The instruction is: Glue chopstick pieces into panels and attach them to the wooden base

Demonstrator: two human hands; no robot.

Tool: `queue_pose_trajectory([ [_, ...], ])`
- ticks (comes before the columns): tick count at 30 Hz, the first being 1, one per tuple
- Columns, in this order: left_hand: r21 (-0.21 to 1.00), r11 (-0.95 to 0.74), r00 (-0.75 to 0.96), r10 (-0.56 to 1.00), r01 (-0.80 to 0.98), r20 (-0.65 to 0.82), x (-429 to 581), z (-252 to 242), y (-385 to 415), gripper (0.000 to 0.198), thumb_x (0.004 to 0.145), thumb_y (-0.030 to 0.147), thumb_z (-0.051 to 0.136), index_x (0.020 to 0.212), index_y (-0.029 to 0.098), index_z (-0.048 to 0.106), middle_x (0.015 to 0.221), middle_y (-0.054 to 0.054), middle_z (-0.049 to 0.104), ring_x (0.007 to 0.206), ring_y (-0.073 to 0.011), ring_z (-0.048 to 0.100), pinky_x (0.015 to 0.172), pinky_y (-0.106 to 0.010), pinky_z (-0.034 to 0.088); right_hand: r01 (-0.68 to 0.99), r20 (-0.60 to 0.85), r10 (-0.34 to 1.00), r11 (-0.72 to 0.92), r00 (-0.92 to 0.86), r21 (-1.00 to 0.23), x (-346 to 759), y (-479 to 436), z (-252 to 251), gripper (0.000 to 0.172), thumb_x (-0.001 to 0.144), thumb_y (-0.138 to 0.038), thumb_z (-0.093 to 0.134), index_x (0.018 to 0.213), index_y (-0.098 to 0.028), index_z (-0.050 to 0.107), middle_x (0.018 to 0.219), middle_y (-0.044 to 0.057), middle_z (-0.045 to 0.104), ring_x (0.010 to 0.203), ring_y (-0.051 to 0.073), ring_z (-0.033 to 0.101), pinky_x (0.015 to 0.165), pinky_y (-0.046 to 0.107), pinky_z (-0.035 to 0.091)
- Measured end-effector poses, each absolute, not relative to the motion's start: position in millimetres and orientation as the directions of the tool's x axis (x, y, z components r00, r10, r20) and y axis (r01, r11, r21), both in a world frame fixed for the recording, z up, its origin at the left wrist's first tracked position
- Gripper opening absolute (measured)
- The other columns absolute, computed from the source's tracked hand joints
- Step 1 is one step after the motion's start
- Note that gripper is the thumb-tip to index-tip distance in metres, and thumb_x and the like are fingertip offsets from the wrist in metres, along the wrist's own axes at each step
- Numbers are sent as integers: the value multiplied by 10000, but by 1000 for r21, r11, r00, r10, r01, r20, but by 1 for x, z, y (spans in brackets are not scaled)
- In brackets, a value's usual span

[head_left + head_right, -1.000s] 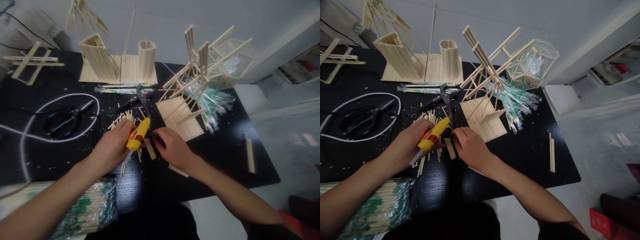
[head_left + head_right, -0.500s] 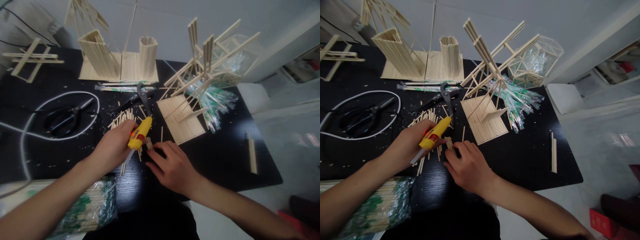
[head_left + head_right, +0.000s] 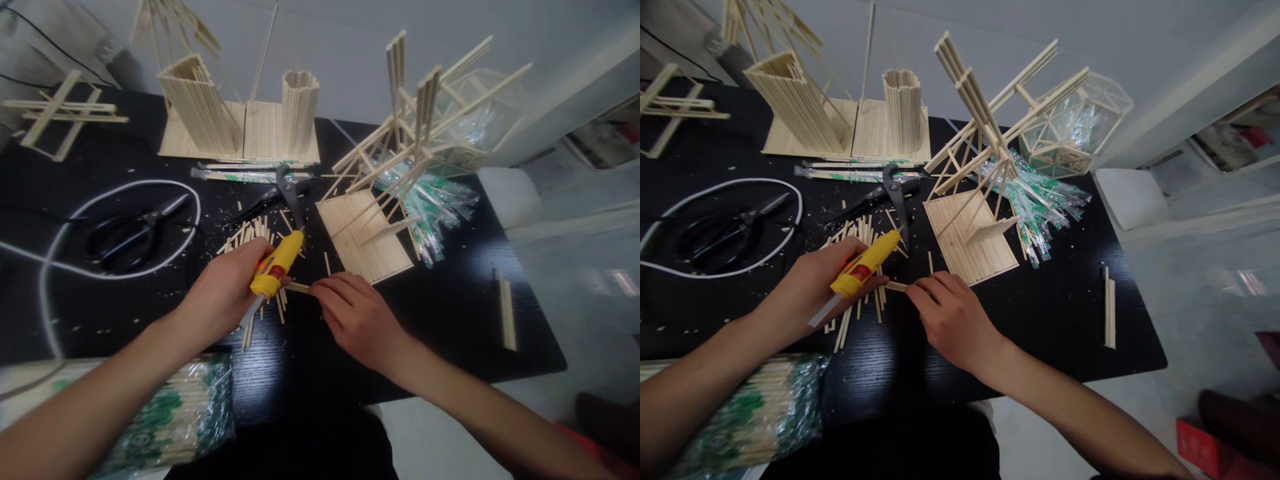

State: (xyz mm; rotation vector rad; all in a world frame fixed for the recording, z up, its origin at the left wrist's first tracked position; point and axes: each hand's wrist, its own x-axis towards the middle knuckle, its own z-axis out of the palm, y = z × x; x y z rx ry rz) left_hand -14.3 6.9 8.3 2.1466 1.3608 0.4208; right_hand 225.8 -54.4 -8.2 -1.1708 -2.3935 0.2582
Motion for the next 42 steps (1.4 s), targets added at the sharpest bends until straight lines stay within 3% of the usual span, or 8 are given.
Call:
queue_pose_trajectory([
  [13,572,-363,478,876,735,-59,-10,2,4,272,953,453,628,921,210,508,827,-7,602,662,-151,555,592,-275,389,687,351,769,637,-535,-350,227,-58,-9,253,989,-54,531,1137,-69,736,1104,131,754,1011,253,654,897,404,590],
  [18,584,-370,476,879,723,-33,-9,5,3,283,940,454,653,881,213,517,714,30,584,556,-120,500,531,-259,357,670,380,750,657,-541,-344,227,-57,-13,264,1003,-37,512,1155,-45,728,1142,137,765,1051,253,664,925,402,593],
  [29,693,-399,559,829,601,-7,-12,2,0,56,903,200,607,926,212,558,704,44,611,543,-101,521,534,-238,391,687,423,725,674,-543,-272,220,-72,-7,262,1022,-72,521,1180,-31,726,1176,154,770,1125,253,682,980,380,596],
  [33,712,-384,548,837,588,-1,-12,3,2,104,871,143,612,924,218,563,668,59,596,513,-98,515,517,-241,394,722,361,759,641,-543,-261,211,-83,-11,293,991,-79,567,1245,-23,700,1299,191,722,1247,280,646,1061,408,571],
  [42,726,-391,575,818,566,-7,-8,2,1,144,947,279,640,852,216,552,614,63,574,478,-88,493,493,-248,392,757,328,777,616,-537,-218,204,-93,-19,364,960,-73,580,1297,40,657,1393,248,657,1326,318,604,1127,421,542],
])
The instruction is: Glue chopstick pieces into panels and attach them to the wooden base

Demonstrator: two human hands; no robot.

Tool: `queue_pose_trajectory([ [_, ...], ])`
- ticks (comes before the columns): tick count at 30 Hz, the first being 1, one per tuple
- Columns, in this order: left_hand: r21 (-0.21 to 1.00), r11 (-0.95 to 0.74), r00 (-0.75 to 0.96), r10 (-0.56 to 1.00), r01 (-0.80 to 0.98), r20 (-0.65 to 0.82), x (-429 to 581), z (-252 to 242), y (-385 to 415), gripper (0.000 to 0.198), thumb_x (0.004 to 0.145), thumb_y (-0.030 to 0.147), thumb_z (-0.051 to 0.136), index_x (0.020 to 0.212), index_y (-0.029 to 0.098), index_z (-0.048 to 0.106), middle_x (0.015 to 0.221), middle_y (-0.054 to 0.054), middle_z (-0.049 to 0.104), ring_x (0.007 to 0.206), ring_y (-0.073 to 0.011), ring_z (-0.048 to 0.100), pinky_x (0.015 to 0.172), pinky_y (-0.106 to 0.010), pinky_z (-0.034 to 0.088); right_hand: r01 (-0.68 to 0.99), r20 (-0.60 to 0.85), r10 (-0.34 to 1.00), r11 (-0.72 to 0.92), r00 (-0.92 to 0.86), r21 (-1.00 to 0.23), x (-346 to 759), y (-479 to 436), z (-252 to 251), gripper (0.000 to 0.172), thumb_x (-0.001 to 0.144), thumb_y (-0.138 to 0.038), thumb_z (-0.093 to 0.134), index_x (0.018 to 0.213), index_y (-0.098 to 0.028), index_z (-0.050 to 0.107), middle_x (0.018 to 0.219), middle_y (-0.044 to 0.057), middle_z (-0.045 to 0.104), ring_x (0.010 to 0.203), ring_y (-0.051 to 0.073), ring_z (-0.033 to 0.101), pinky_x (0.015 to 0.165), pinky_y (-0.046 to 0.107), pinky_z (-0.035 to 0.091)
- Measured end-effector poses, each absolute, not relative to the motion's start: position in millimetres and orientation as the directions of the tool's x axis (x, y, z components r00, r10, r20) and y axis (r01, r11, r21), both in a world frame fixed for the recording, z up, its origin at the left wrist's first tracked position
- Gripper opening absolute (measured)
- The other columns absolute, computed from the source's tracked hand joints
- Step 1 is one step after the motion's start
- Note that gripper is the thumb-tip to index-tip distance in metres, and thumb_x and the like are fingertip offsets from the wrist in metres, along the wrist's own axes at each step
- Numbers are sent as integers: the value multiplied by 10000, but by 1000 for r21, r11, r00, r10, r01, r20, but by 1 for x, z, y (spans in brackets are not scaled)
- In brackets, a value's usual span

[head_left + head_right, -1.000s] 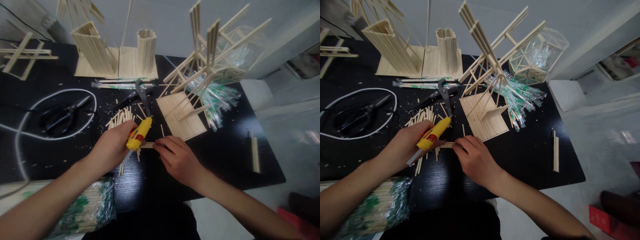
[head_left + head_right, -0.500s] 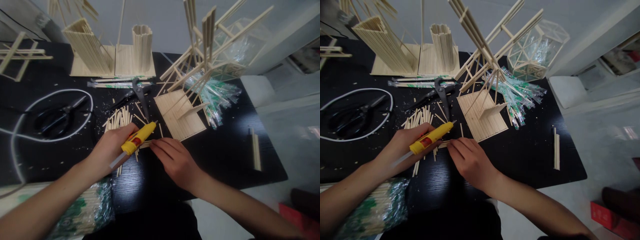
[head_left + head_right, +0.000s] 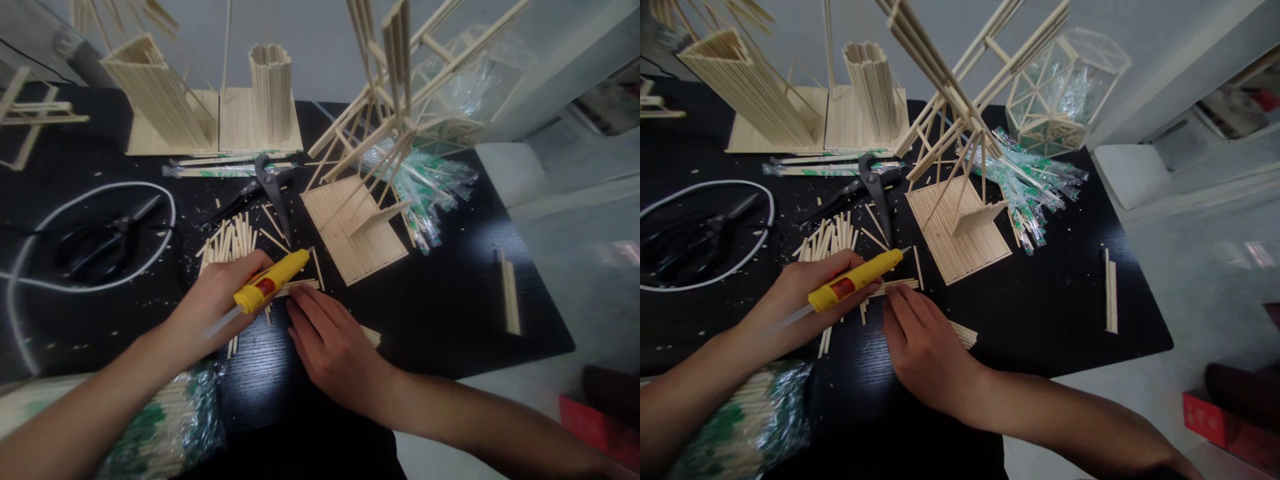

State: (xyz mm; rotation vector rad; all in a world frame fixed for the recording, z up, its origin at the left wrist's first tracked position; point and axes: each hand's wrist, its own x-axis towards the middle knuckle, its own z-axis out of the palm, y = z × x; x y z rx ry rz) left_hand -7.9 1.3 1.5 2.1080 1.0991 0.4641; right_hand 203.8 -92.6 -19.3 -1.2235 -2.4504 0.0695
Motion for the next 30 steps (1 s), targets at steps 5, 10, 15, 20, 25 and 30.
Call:
queue_pose_trajectory([
  [5,715,-396,576,817,576,-11,-7,-1,2,128,952,276,634,864,215,564,617,65,573,478,-87,479,499,-247,390,755,326,777,617,-539,-221,203,-94,-22,382,970,-79,573,1326,44,640,1412,255,640,1361,326,578,1158,446,523],
  [10,728,-387,575,818,566,-12,-6,-1,0,105,943,257,644,876,214,575,656,58,596,520,-94,504,524,-248,401,772,303,791,600,-532,-210,203,-96,-23,396,977,-100,583,1348,27,637,1425,250,632,1407,373,527,1144,503,540],
  [15,738,-380,574,818,557,-12,-5,0,-1,111,965,287,626,892,214,585,679,46,611,536,-99,508,516,-246,392,755,261,776,625,-573,-198,202,-96,-22,425,983,-87,571,1379,67,596,1435,279,614,1413,375,529,1182,493,514],
  [20,748,-391,615,788,536,-28,-9,-2,0,110,957,308,627,908,220,582,705,41,613,551,-104,518,504,-245,383,774,274,787,607,-553,-182,200,-97,-21,406,988,-51,518,1362,89,596,1435,322,594,1399,380,555,1198,475,492],
  [25,762,-376,623,781,527,-45,-10,-1,1,101,964,305,615,915,224,582,675,47,608,535,-100,541,502,-246,393,794,327,782,594,-531,-132,198,-98,-20,387,991,-50,476,1320,89,626,1400,330,620,1346,401,605,1147,453,534],
  [30,761,-364,612,789,537,-55,-8,1,0,132,972,328,601,894,229,560,667,46,595,533,-106,537,491,-248,392,803,350,774,589,-528,-94,197,-99,-21,379,986,-58,478,1300,77,642,1385,315,641,1327,405,620,1129,465,545],
])
